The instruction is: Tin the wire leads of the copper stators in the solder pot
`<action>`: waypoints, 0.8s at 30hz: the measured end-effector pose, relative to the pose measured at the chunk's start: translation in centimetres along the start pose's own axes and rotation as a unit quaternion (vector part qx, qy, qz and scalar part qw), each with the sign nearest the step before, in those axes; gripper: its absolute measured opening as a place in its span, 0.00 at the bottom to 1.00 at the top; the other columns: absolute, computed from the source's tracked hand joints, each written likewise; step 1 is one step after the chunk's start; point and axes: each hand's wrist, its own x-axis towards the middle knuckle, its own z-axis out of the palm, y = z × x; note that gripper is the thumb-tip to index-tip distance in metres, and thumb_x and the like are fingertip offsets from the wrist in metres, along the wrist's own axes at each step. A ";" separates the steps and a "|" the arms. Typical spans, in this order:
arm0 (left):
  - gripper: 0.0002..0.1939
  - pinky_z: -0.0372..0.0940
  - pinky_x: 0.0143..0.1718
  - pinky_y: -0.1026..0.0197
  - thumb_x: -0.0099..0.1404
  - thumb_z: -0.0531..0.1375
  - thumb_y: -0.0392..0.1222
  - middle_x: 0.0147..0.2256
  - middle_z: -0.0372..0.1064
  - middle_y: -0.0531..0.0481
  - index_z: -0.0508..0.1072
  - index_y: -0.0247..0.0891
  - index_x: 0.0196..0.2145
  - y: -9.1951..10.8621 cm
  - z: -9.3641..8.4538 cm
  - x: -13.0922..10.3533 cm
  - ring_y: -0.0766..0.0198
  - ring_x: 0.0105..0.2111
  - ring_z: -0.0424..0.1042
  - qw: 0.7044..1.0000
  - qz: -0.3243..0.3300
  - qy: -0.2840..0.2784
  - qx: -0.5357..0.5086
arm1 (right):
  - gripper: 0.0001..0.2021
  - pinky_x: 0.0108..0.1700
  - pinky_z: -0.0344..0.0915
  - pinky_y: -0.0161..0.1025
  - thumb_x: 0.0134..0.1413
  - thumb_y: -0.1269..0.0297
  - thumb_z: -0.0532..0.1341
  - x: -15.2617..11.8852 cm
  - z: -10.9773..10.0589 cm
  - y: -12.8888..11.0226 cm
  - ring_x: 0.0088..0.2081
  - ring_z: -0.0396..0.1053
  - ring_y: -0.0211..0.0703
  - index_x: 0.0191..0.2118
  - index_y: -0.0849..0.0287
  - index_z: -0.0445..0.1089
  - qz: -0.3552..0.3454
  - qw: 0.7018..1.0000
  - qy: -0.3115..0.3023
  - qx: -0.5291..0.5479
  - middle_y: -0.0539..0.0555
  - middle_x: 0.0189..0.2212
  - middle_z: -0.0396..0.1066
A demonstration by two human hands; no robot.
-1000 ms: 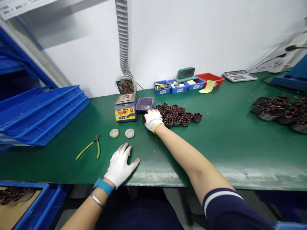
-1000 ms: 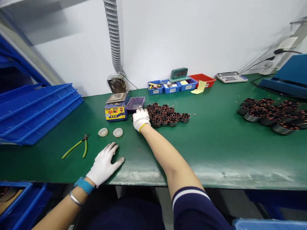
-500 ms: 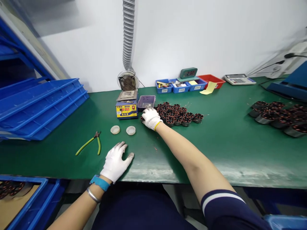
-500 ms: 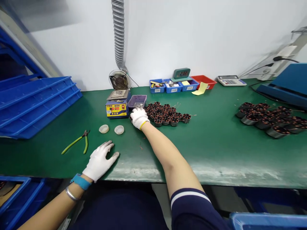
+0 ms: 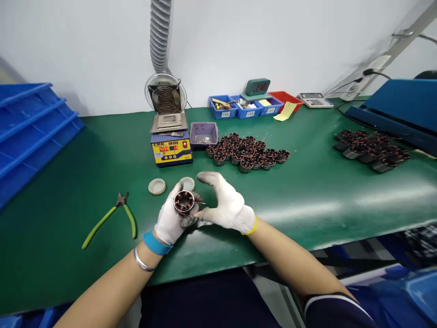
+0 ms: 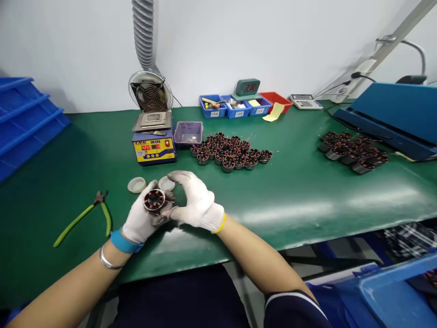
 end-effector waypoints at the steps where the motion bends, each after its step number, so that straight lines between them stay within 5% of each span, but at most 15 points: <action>1: 0.26 0.49 0.10 0.67 0.72 0.47 0.56 0.12 0.54 0.56 0.69 0.34 0.27 0.2 -0.1 -0.1 0.70 0.09 0.51 1.000 -0.004 0.002 -0.015 | 0.26 0.59 0.65 0.50 0.54 0.58 0.70 -0.1 0.2 0.4 0.55 0.66 0.53 0.55 0.61 0.66 0.016 1.000 0.005 0.009 0.62 0.53 0.67; 6: 0.29 0.61 0.15 0.67 0.75 0.42 0.51 0.13 0.58 0.52 0.66 0.36 0.21 1.3 -0.1 -0.4 0.68 0.12 0.61 0.996 -0.003 0.046 -0.076 | 0.06 0.64 0.58 0.52 0.63 0.66 0.63 -0.1 1.1 1.1 0.48 0.72 0.48 0.45 0.57 0.72 0.007 0.998 -0.006 0.057 0.55 0.42 0.74; 11: 0.21 0.68 0.23 0.67 0.74 0.47 0.44 0.20 0.68 0.52 0.66 0.36 0.24 0.8 0.1 -0.1 0.68 0.18 0.69 0.983 0.002 0.098 -0.155 | 0.07 0.64 0.58 0.52 0.63 0.72 0.59 -0.2 1.5 0.1 0.48 0.72 0.46 0.43 0.56 0.72 0.018 0.999 0.014 0.029 0.54 0.41 0.74; 17: 0.15 0.60 0.13 0.64 0.63 0.61 0.51 0.21 0.69 0.50 0.72 0.35 0.31 0.0 -1.7 -0.8 0.66 0.15 0.64 0.994 -0.076 -0.071 -0.012 | 0.05 0.65 0.56 0.56 0.61 0.70 0.58 1.0 -0.4 -0.7 0.44 0.72 0.45 0.33 0.58 0.67 0.056 0.998 -0.006 0.019 0.53 0.36 0.73; 21: 0.08 0.71 0.31 0.64 0.53 0.68 0.39 0.26 0.72 0.51 0.70 0.37 0.27 1.0 -2.4 -1.2 0.65 0.27 0.72 0.988 0.128 -0.066 -0.052 | 0.04 0.65 0.55 0.57 0.62 0.70 0.58 3.3 -2.6 -3.6 0.46 0.72 0.45 0.34 0.58 0.66 -0.002 0.994 -0.084 -0.068 0.53 0.35 0.72; 23: 0.13 0.67 0.28 0.69 0.54 0.67 0.41 0.18 0.61 0.57 0.65 0.38 0.23 1.4 -2.3 -1.0 0.70 0.22 0.67 0.975 0.213 -0.020 -0.066 | 0.04 0.67 0.52 0.57 0.63 0.71 0.57 4.4 -3.3 -5.3 0.47 0.71 0.46 0.35 0.58 0.67 -0.064 0.982 -0.138 -0.116 0.54 0.35 0.72; 24: 0.15 0.64 0.23 0.70 0.57 0.66 0.45 0.15 0.56 0.59 0.64 0.39 0.22 1.4 -2.2 -0.9 0.71 0.19 0.63 0.978 0.202 -0.010 -0.045 | 0.04 0.68 0.50 0.57 0.63 0.71 0.57 4.9 -3.6 -5.9 0.47 0.71 0.46 0.36 0.58 0.67 -0.086 0.974 -0.159 -0.134 0.54 0.35 0.72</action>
